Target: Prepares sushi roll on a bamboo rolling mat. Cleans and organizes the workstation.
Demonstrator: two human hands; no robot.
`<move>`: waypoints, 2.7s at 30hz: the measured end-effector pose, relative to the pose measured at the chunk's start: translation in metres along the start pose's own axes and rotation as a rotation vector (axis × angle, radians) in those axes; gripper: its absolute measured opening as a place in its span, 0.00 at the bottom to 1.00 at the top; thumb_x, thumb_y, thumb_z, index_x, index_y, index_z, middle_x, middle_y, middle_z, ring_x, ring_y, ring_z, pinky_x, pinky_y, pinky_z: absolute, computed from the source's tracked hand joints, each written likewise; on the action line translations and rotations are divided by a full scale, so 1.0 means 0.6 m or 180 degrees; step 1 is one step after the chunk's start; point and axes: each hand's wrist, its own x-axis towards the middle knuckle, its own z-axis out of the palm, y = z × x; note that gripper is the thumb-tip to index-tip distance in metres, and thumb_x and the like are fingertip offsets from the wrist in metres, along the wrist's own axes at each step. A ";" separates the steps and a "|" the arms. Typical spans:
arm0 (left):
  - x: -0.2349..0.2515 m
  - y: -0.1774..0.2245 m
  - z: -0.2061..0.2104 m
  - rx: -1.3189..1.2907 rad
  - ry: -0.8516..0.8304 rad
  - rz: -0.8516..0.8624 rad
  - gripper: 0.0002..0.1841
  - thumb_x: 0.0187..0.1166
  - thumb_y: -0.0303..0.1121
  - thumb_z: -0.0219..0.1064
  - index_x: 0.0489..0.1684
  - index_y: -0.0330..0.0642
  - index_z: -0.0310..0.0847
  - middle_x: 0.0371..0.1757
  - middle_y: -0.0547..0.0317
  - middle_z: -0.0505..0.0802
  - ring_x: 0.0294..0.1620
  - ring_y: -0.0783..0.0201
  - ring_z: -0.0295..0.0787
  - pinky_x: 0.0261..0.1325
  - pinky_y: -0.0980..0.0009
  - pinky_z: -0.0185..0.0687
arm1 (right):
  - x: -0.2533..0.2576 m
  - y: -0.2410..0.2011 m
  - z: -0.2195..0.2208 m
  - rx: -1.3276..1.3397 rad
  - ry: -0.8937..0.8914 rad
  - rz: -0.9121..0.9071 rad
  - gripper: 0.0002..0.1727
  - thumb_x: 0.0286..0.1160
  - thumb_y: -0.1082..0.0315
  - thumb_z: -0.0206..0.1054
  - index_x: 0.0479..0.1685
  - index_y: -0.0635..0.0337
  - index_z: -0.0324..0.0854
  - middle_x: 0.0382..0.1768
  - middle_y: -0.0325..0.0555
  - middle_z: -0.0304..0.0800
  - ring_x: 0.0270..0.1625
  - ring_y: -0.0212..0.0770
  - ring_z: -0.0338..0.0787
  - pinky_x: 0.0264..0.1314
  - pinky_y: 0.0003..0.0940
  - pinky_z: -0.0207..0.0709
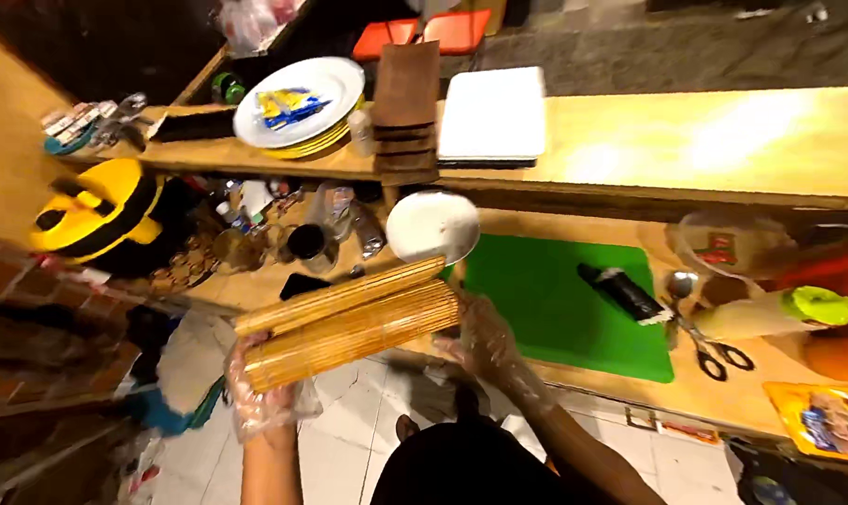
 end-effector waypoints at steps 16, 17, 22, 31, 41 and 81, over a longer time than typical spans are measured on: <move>0.002 -0.209 0.496 0.0213 -0.2385 -0.1803 0.19 0.94 0.46 0.46 0.67 0.47 0.77 0.55 0.57 0.92 0.57 0.61 0.91 0.59 0.61 0.90 | -0.015 0.019 -0.467 0.2942 0.2458 0.1293 0.25 0.83 0.45 0.65 0.73 0.44 0.71 0.44 0.35 0.89 0.36 0.31 0.90 0.38 0.27 0.88; 0.020 -0.226 0.551 0.0284 -0.2438 -0.1822 0.19 0.94 0.46 0.47 0.68 0.47 0.76 0.56 0.55 0.92 0.58 0.59 0.91 0.60 0.59 0.90 | 0.004 0.034 -0.501 0.2899 0.2427 0.1229 0.26 0.83 0.44 0.64 0.75 0.42 0.70 0.48 0.34 0.89 0.39 0.29 0.90 0.40 0.25 0.86; 0.067 -0.328 0.669 0.1518 -0.2558 -0.1453 0.17 0.88 0.38 0.54 0.70 0.46 0.73 0.53 0.55 0.88 0.52 0.60 0.87 0.53 0.58 0.86 | 0.087 0.160 -0.613 0.2673 0.2189 0.1711 0.16 0.80 0.54 0.69 0.58 0.51 0.81 0.33 0.34 0.85 0.28 0.26 0.83 0.32 0.20 0.80; 0.019 -0.417 0.599 0.4502 -0.2757 0.0066 0.25 0.75 0.35 0.74 0.70 0.34 0.79 0.53 0.41 0.93 0.51 0.48 0.92 0.60 0.47 0.87 | 0.052 0.297 -0.588 0.0063 0.1698 0.2564 0.28 0.67 0.45 0.78 0.50 0.63 0.87 0.37 0.59 0.90 0.39 0.60 0.90 0.45 0.68 0.81; -0.022 -0.414 0.574 0.5697 -0.3137 0.1097 0.19 0.78 0.45 0.71 0.59 0.42 0.89 0.61 0.45 0.90 0.60 0.50 0.90 0.65 0.50 0.86 | 0.032 0.281 -0.584 -0.0662 0.1542 0.2665 0.22 0.69 0.48 0.76 0.43 0.61 0.86 0.34 0.58 0.90 0.40 0.60 0.90 0.42 0.69 0.81; -0.216 -0.622 0.404 0.2642 -0.2747 -0.1659 0.25 0.91 0.40 0.54 0.83 0.38 0.67 0.77 0.44 0.81 0.72 0.52 0.83 0.69 0.53 0.83 | -0.222 0.160 -0.185 0.0227 0.1936 0.1120 0.31 0.63 0.53 0.82 0.66 0.57 0.85 0.60 0.53 0.90 0.64 0.45 0.90 0.67 0.44 0.86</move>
